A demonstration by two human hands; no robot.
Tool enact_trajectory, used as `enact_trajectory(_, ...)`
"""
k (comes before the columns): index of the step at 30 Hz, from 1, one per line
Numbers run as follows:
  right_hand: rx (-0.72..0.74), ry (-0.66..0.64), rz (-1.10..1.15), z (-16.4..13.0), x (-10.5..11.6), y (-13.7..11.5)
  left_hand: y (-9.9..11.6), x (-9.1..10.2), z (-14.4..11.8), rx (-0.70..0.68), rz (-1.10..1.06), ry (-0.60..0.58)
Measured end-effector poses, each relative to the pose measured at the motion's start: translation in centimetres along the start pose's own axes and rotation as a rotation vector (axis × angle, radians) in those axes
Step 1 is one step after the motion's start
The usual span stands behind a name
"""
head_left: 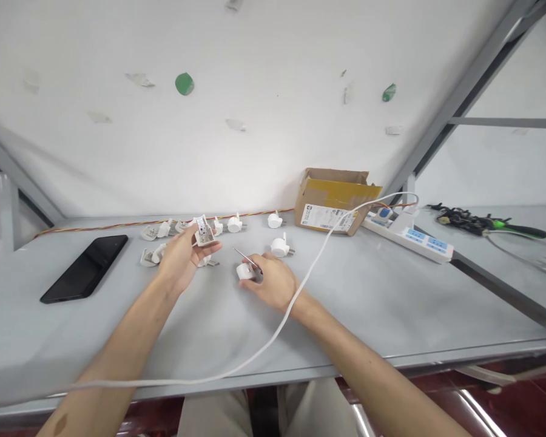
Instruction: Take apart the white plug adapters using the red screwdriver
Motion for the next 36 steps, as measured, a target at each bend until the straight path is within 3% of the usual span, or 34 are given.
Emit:
enact_trajectory(6, -0.018, 0.234, 0.026, 0.6, 1.7, -0.7, 0.0, -0.5, -0.4, 0.001, -0.05, -0.026)
enact_trajectory(13, 0.231, 0.372, 0.117, 2.6, 3.6, -3.6, -0.6, -1.1, -0.8, 0.041, 0.006, -0.115)
enact_trajectory(18, 0.338, 0.332, 0.09, 3.8, 3.2, -5.2, -0.8, -1.3, -0.8, 0.046, 0.006, -0.111)
enact_trajectory(32, 0.25, 0.305, -0.041, 3.6, 1.7, -5.1, -1.4, -1.6, -1.2, 0.102, -0.003, -0.138)
enact_trajectory(36, 0.215, 0.303, -0.091, 3.3, 1.6, -4.7, -1.6, -2.0, -1.4, 0.097, 0.051, -0.226)
Point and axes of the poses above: each hand's wrist, its own z-axis towards the middle knuckle, its own x-axis out of the back of the hand, y = z × x, the point moved 5 cm from there along z, towards the middle knuckle, and after that the axes turned 3 degrees about -z, right-handed, at the moved point
